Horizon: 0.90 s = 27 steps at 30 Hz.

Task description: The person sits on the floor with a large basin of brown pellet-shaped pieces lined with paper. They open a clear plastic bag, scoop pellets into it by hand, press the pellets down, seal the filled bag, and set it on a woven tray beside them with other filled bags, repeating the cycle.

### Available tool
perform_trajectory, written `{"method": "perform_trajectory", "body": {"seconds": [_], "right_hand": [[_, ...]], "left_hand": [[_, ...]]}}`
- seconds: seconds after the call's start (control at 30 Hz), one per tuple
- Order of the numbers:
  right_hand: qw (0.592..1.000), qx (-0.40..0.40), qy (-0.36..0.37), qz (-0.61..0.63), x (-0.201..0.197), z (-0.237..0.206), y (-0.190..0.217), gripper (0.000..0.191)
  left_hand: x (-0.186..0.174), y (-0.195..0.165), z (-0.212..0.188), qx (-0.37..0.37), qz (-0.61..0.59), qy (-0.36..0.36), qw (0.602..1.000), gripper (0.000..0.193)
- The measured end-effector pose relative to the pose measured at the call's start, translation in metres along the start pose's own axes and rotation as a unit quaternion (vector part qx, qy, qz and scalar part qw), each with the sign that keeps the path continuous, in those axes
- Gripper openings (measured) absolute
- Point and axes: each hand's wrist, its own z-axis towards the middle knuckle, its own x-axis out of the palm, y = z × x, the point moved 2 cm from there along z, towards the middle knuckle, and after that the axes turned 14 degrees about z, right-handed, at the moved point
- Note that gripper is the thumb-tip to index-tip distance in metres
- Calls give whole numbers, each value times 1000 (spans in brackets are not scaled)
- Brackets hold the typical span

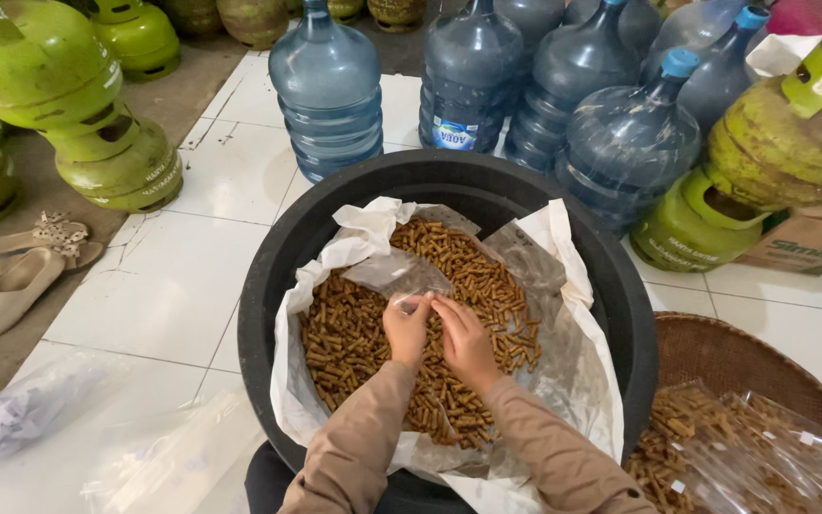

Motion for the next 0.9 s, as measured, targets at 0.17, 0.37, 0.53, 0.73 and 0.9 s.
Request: {"method": "perform_trajectory", "body": {"seconds": [0.17, 0.37, 0.53, 0.73, 0.9], "right_hand": [[995, 103, 9, 10, -7, -5, -23, 44], [988, 119, -33, 91, -5, -14, -33, 43], [928, 253, -58, 266, 17, -22, -40, 50], [905, 215, -3, 367, 32, -23, -42, 57], [819, 288, -128, 479, 13, -7, -56, 57]], "left_hand": [[-2, -11, -5, 96, 100, 67, 988, 29], [0, -10, -24, 151, 402, 95, 898, 77], [4, -4, -30, 258, 416, 63, 870, 88], [-6, -7, -18, 205, 482, 67, 849, 93], [13, -2, -32, 252, 494, 156, 817, 74]]}}
